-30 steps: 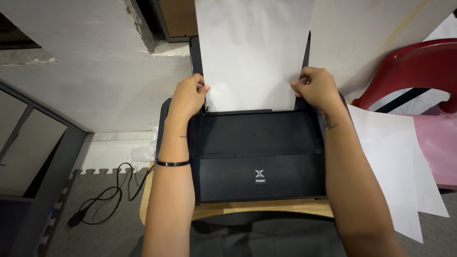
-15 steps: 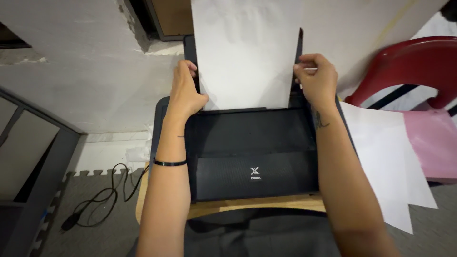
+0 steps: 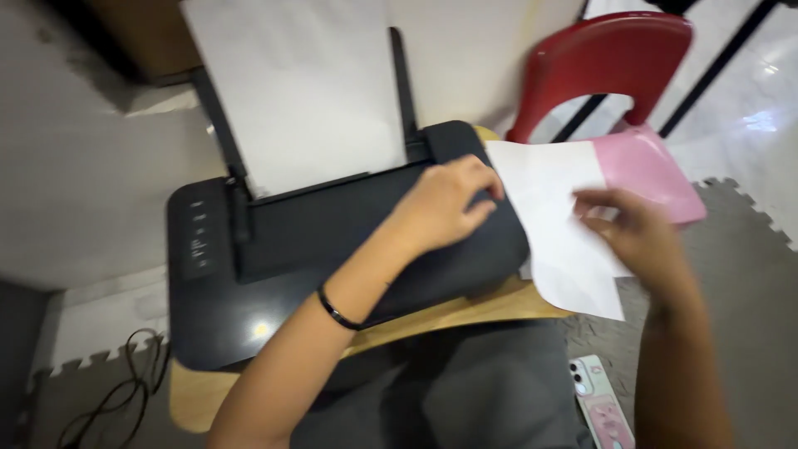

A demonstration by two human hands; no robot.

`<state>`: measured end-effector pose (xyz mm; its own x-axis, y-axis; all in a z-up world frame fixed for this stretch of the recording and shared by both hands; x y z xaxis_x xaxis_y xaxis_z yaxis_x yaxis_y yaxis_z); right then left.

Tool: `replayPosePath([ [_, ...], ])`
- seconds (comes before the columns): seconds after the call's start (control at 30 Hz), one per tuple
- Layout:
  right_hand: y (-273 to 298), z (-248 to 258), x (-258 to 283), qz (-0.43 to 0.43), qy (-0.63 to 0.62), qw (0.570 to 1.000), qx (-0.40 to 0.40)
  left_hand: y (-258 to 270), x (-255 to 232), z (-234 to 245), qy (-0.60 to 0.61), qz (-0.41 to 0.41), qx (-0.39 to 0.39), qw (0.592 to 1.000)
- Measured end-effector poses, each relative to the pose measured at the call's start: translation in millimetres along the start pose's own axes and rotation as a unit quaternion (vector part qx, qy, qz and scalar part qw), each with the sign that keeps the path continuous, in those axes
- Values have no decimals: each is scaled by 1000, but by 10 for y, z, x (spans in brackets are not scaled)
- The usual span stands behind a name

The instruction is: The person repeatedly loads single sheets of white paper into the top feeder of a Puma printer. They align each sheet with both hands, then remove it and place it on a nearby stack. The cycle repeats throughout the clip without any other tool use or visible printing.

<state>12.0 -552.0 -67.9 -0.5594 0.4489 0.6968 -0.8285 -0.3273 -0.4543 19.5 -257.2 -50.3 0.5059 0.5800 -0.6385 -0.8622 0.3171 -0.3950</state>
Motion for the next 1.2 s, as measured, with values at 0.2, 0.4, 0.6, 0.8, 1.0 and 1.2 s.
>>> replayPosePath([
  [0.2, 881, -709, -85, 99, 102, 989, -36, -173, -164, -552, 16, 5, 47, 999],
  [0.4, 737, -788, -125, -35, 157, 977, -138, -122, -97, -549, 85, 37, 42, 995],
  [0.6, -190, -230, 348, 101, -193, 947, -235, 104, -61, -31, 52, 6, 57, 997],
  [0.8, -1258, -443, 987, -2, -472, 851, -229, 435, -88, 88, 93, 20, 12, 995],
  [1.0, -1786, -1069, 1115, -61, -647, 729, -213, 395, 144, 206, 421, 67, -125, 896],
  [1.2, -1998, -1462, 1202, -114, -660, 699, -252, 552, 423, 642, 614, 141, -105, 769],
])
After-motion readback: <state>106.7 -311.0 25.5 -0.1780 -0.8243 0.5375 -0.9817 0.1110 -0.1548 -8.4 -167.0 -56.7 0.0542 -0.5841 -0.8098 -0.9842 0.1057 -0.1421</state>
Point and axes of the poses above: each hand's wrist, its own y-axis away from the middle knuckle, its own z-axis out of the back of the hand, x = y × z, the point moved 1 cm from there along -y, towards the middle knuckle, and after that the axes turned 14 degrees about z, right-handed, at the moved point
